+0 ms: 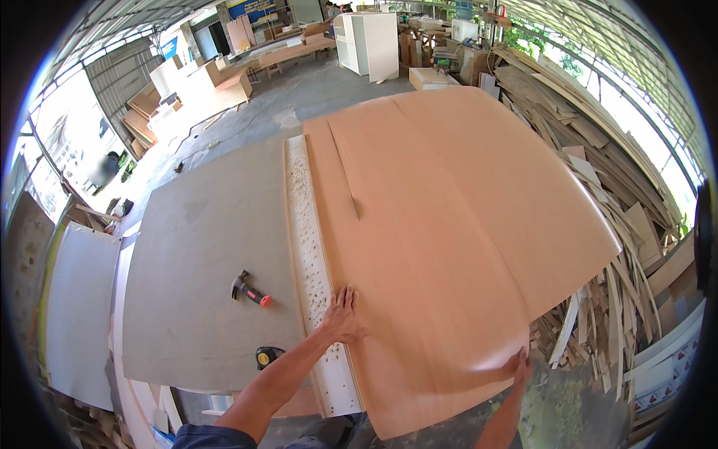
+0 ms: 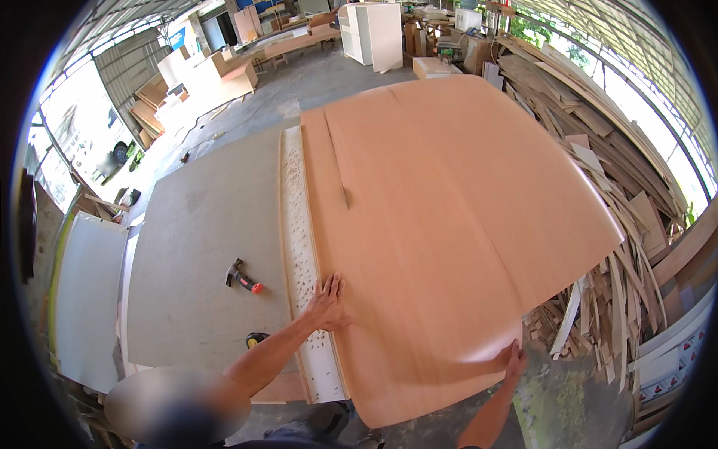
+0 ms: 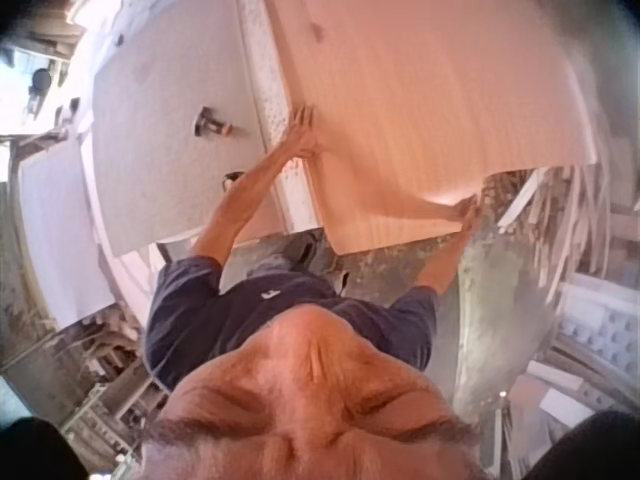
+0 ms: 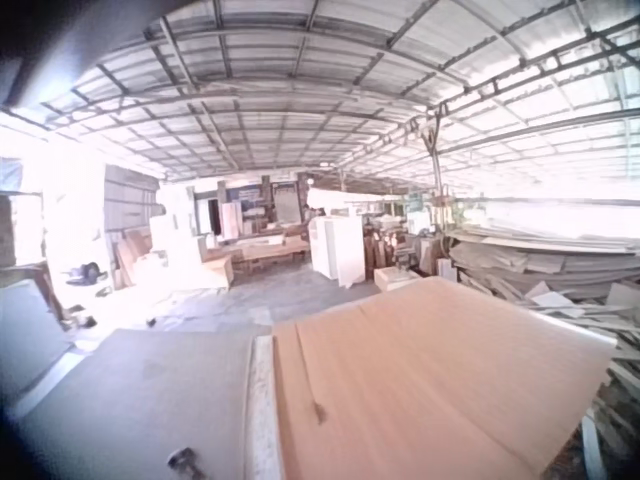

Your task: The person measures a piece of wood, peels a laminate sheet from a stack, places it on a workbench, and hammers a guide board over it before measuring and marking the laminate.

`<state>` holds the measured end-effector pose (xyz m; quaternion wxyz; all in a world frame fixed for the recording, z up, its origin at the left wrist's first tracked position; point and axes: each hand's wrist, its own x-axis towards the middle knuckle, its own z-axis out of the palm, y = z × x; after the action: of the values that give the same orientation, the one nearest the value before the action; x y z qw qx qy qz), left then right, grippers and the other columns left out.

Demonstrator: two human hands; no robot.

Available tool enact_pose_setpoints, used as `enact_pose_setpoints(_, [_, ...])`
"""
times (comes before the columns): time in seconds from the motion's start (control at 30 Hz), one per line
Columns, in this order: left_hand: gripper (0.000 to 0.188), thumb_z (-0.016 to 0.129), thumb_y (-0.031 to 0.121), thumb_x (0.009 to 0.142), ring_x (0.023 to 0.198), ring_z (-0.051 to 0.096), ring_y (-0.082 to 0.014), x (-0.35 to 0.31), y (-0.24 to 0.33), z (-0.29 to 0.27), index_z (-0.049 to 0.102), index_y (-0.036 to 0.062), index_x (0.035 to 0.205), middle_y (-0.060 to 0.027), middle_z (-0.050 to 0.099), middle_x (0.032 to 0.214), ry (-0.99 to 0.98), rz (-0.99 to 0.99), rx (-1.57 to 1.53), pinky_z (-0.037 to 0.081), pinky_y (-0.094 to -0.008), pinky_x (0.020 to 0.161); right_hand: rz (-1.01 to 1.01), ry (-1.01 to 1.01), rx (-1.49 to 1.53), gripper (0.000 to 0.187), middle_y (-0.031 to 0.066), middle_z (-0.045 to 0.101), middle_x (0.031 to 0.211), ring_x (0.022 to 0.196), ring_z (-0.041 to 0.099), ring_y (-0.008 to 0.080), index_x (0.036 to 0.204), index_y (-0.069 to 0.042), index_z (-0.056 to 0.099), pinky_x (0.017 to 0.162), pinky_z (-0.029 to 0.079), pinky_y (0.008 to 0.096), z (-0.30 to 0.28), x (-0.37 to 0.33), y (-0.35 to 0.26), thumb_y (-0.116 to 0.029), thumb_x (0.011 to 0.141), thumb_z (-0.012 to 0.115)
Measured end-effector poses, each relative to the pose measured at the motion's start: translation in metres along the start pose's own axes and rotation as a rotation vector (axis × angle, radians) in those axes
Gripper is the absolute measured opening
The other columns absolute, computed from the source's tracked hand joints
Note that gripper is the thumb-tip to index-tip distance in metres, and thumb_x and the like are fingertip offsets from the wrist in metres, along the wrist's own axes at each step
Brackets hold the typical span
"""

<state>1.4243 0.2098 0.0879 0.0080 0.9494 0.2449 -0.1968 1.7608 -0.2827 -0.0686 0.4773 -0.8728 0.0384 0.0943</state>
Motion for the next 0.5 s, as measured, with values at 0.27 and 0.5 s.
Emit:
enact_pose_setpoints(0.27, [0.113,0.045,0.073,0.082,0.147,0.009,-0.0402,0.028,-0.028,-0.014,0.009,-0.0102,0.150,-0.0275,0.010,0.158,0.001,-0.088,-0.018,0.005,-0.0555,0.118,0.003,0.195,-0.685,0.089,0.0251,0.065,0.109,0.105,0.060,0.0434,0.111,0.006,0.063,0.089,0.045,0.0530,0.000,-0.026,-0.124,-0.076,0.078,0.055])
enact_pose_setpoints(0.5, [0.114,0.048,0.071,0.083,0.148,0.004,-0.0391,0.020,-0.010,-0.010,0.004,-0.0096,0.150,-0.0281,0.006,0.158,-0.059,-0.013,0.043,0.004,-0.0572,0.118,-0.151,0.425,-0.737,0.100,0.0273,0.047,0.135,0.117,0.055,0.0385,0.134,0.009,0.040,0.095,0.043,0.0512,0.071,-0.010,-0.198,-0.073,0.080,0.057])
